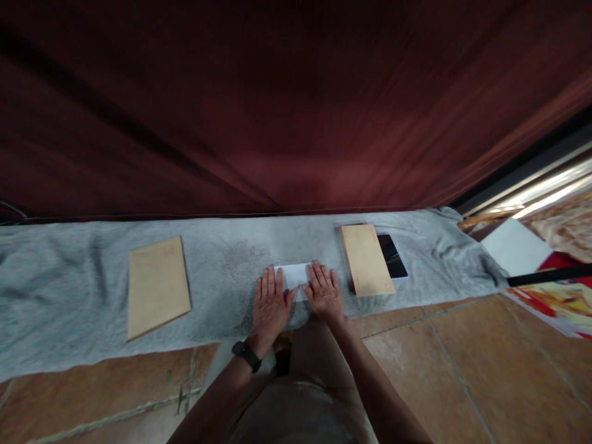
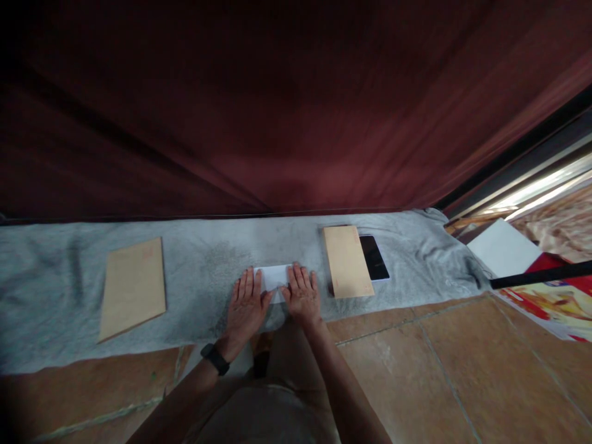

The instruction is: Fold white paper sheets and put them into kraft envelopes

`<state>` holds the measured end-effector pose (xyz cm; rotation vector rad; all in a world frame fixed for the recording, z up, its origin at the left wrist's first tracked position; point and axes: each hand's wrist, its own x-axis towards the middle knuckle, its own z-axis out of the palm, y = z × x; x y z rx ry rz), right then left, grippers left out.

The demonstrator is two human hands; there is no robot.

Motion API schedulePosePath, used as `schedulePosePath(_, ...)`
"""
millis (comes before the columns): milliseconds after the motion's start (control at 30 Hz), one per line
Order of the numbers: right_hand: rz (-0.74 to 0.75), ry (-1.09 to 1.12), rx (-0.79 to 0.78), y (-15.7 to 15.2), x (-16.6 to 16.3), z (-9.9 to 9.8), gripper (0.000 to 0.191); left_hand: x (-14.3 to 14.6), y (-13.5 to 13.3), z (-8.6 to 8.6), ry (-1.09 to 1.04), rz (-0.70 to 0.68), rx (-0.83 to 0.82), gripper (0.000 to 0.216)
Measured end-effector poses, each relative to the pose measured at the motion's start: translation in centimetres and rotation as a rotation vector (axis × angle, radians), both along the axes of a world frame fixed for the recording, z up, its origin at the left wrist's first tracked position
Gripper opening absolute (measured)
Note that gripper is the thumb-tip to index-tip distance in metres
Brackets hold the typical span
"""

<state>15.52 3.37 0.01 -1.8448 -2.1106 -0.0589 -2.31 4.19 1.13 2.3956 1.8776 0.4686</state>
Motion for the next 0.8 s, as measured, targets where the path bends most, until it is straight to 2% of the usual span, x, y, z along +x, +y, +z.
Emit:
schedulePosePath(200, -0.057, 0.020, -0.017, 0.3, 0.3, 1.2, 0.054, 0.1, 0.0, -0.1, 0.002, 0.026, 0.004, 0.068)
schedulePosePath(300, 0.020, 0.057, 0.003, -0.5, -1.4, 1.4, 0.053, 0.2, -0.1, -0.1, 0.011, 0.028, 0.017, 0.066)
schedulePosePath(400, 0.120, 0.072, 0.004, -1.5, -3.1, 1.1, 0.050, 0.1, -0.1, -0.2, 0.002, 0.018, 0.011, 0.063)
schedulePosePath(800, 0.042, 0.015, 0.062, -2.1, -2.2, 0.1, 0.057, -2.7, -1.2, -0.1, -0.025, 0.055, 0.038, 0.060)
